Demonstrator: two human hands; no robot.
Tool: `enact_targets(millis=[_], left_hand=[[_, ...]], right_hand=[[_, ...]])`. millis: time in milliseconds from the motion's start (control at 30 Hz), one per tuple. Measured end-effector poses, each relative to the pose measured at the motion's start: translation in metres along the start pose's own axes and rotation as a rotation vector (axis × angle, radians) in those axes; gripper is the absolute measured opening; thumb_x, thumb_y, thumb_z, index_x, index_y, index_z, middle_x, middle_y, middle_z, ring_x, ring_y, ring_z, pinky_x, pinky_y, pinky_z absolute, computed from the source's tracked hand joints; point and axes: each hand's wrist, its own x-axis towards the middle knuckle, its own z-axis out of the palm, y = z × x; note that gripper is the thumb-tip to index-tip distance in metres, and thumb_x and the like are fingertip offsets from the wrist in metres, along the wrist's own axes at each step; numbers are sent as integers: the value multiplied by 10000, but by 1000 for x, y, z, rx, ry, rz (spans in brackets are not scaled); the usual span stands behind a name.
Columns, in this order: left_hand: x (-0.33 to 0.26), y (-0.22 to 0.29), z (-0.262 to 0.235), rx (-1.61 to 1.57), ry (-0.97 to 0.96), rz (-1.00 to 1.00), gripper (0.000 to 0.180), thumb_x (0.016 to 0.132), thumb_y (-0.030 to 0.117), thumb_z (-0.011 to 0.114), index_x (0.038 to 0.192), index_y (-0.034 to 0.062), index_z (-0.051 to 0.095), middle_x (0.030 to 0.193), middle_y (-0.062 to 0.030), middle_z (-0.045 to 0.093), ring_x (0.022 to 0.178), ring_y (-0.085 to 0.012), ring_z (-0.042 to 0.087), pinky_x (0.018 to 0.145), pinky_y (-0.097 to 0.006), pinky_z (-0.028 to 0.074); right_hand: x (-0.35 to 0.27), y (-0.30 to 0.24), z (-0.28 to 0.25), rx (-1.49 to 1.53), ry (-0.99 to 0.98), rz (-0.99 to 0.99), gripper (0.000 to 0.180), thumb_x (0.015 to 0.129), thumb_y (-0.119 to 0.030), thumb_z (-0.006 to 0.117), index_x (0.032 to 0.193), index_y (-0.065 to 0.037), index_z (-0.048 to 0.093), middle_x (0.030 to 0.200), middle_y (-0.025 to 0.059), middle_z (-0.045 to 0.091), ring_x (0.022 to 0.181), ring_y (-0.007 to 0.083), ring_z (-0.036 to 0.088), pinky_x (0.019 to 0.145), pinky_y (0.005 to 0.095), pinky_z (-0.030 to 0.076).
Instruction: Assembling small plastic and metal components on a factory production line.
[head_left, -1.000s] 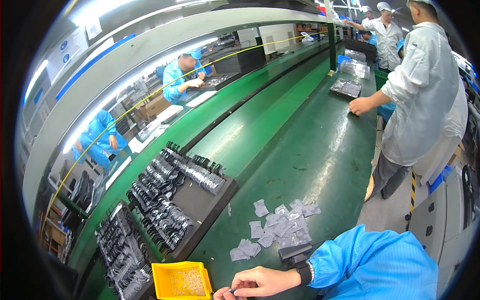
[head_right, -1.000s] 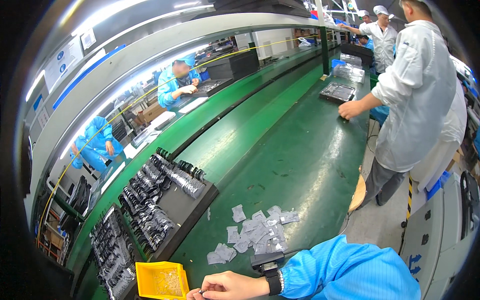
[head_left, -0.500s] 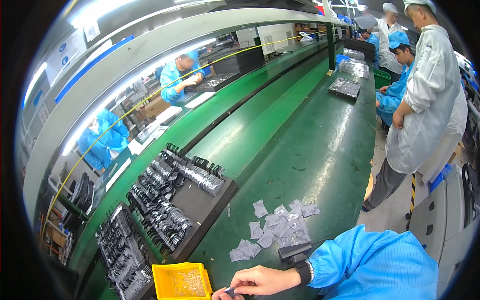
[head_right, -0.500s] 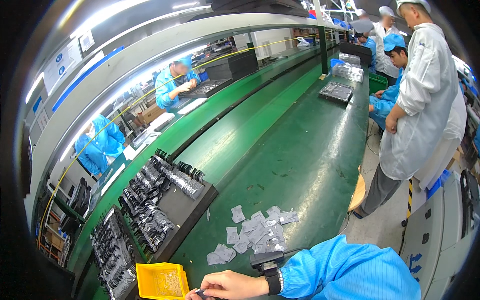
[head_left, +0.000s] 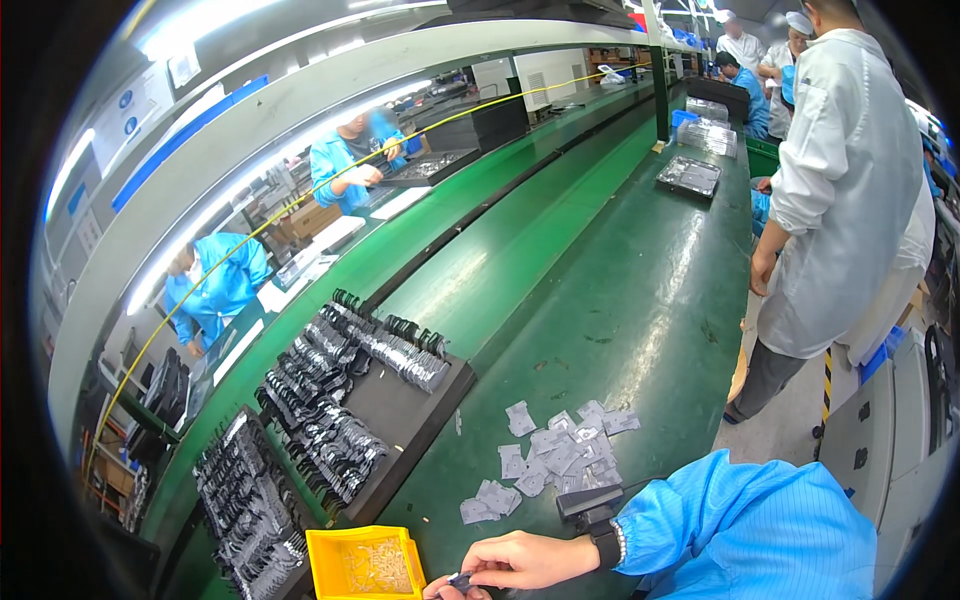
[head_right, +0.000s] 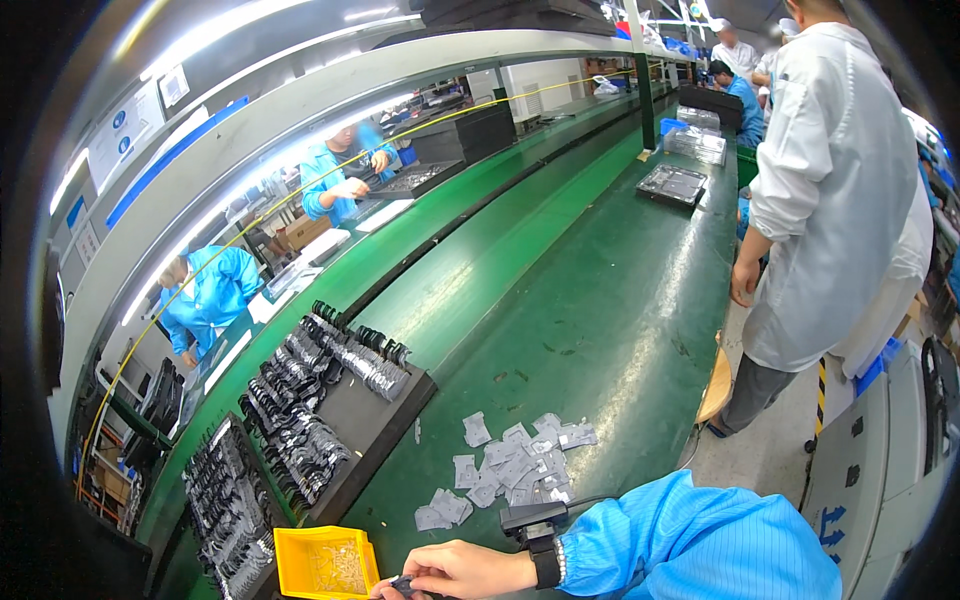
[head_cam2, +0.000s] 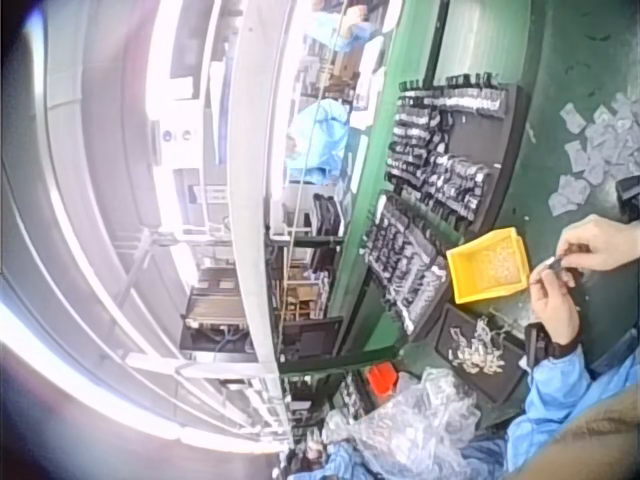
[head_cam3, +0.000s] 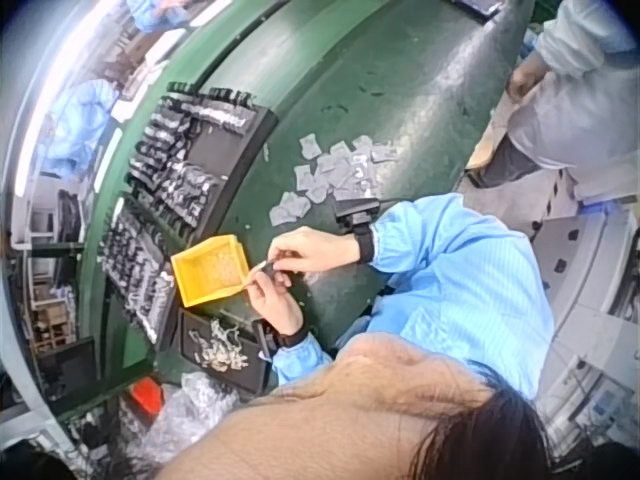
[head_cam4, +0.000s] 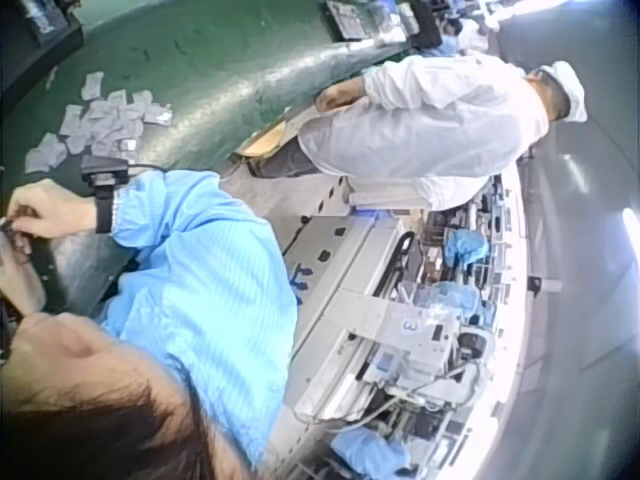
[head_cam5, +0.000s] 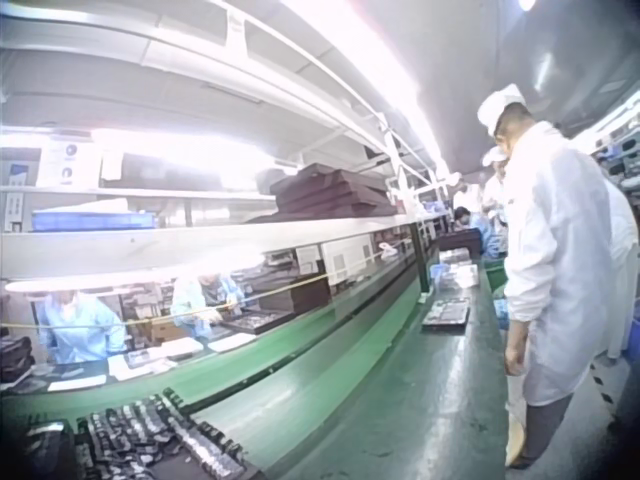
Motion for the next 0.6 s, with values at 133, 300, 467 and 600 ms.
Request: enact_targets(millis=[133,300,467,600], left_hand=[[1,-3,-4,-4,15,-7,170,948,202,463,918,42,509,712,-21,519,604,-78,445,556,-204,353],[0,-1,-6,-33,60,-5,163,948,196,465,912,45,514,718,-18,524,604,-75,448,552,-201,353],[-1,-2,-6,47,43,6,145,945,168,467,927,39,529,718,-6,513,607,-69,439,552,-202,355],[-1,-2,-3,44,0,58,130,935,146,485,922,28,538,718,-7,511,604,-63,437,561,-200,363]], right_hand=[[0,-16,-1,25,13,-12,144,874,-137,558,943,-11,549,770,64,592,668,131,582,584,261,465],[3,-6,0,68,-51,-3,175,897,-157,547,996,-12,552,795,47,577,657,92,546,576,238,448],[4,-8,-6,-90,4,-72,152,870,-148,589,939,-14,579,799,42,586,665,90,574,569,235,462],[6,-15,-14,-107,-64,1,131,849,-128,604,910,-14,582,805,44,588,687,108,595,588,239,483]])
